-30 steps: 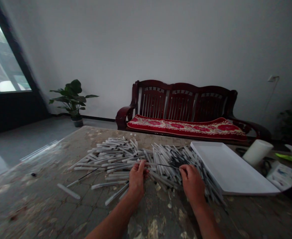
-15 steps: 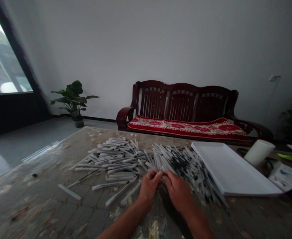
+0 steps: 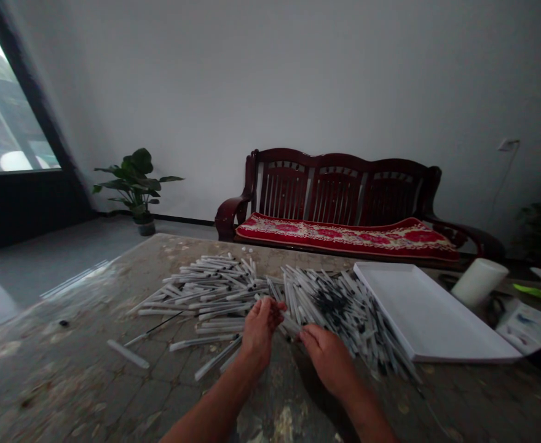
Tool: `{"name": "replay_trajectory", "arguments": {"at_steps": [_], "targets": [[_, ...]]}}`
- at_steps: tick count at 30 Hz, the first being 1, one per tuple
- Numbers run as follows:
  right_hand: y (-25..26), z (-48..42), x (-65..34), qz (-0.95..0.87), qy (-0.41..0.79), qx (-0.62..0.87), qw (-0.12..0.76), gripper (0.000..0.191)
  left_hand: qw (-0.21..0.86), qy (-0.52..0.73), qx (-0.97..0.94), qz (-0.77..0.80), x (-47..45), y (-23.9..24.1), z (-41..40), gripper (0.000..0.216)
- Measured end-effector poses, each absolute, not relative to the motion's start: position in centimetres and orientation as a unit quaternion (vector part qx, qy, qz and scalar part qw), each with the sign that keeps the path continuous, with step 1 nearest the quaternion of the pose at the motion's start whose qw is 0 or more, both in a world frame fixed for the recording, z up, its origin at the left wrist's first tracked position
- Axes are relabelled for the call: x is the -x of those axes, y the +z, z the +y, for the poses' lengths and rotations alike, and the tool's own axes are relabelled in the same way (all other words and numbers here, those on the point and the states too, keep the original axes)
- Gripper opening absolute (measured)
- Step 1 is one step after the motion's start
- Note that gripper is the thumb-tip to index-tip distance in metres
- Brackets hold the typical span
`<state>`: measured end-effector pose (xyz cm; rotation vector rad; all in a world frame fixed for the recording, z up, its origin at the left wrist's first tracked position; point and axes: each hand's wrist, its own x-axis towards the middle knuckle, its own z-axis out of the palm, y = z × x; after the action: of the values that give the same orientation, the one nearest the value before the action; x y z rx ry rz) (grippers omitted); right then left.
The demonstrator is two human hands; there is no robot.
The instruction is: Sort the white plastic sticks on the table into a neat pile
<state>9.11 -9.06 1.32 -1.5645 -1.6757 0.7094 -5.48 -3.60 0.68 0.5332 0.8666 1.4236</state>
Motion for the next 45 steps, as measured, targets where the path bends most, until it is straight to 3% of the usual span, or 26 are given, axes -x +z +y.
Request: {"name": "replay_trajectory", "arguments": {"at_steps": [3, 8, 12, 20, 23, 28, 34, 36, 39, 42, 45], "targets": [[0.7, -8.7, -9.7, -0.656, 0.094, 0.678, 0.318, 0.032, 0.629, 0.613, -0.244, 0.410, 5.5, 0.5, -3.1, 0.048], [-0.2, -8.0, -11.3, -0.636, -0.056, 0.704, 0.312, 0.027, 0.655, 0.564, -0.334, 0.377, 4.1, 0.3, -3.5, 0.052], [-0.1, -8.4, -10.9, -0.680, -0.141, 0.641, 0.327, 0.028, 0.599, 0.566, -0.438, 0.358, 4.3, 0.5, -3.2, 0.047], [0.2, -9.0, -6.0, -0.781, -0.102, 0.565, 0.244, 0.007, 0.442, 0.620, -0.402, 0.509, 7.7, 0.7, -2.1, 0.023], [-0.3, -8.3, -5.7, -0.754, -0.135, 0.603, 0.224, 0.004, 0.464, 0.552, -0.474, 0.505, 7.9, 0.6, -3.0, 0.016], [-0.5, -7.7, -6.2, -0.741, -0.154, 0.622, 0.203, 0.006, 0.448, 0.390, -0.598, 0.539, 7.7, 0.5, -4.8, 0.022], [-0.7, -7.5, -6.3, -0.741, -0.163, 0.616, 0.210, 0.013, 0.376, 0.362, -0.652, 0.551, 7.9, 0.1, -5.3, 0.025], [-0.7, -7.4, -6.7, -0.724, -0.165, 0.628, 0.232, 0.012, 0.405, 0.369, -0.631, 0.549, 7.8, -0.1, -5.0, 0.021], [-0.4, -7.5, -7.4, -0.710, -0.147, 0.629, 0.281, 0.011, 0.533, 0.422, -0.510, 0.527, 7.5, -0.2, -4.4, 0.008], [-0.3, -7.7, -8.0, -0.719, -0.108, 0.615, 0.305, 0.015, 0.617, 0.503, -0.387, 0.466, 7.0, 0.1, -3.8, 0.037], [-0.4, -8.0, -8.3, -0.708, -0.039, 0.617, 0.342, 0.019, 0.632, 0.548, -0.342, 0.428, 6.6, 0.4, -3.6, 0.050]]}}
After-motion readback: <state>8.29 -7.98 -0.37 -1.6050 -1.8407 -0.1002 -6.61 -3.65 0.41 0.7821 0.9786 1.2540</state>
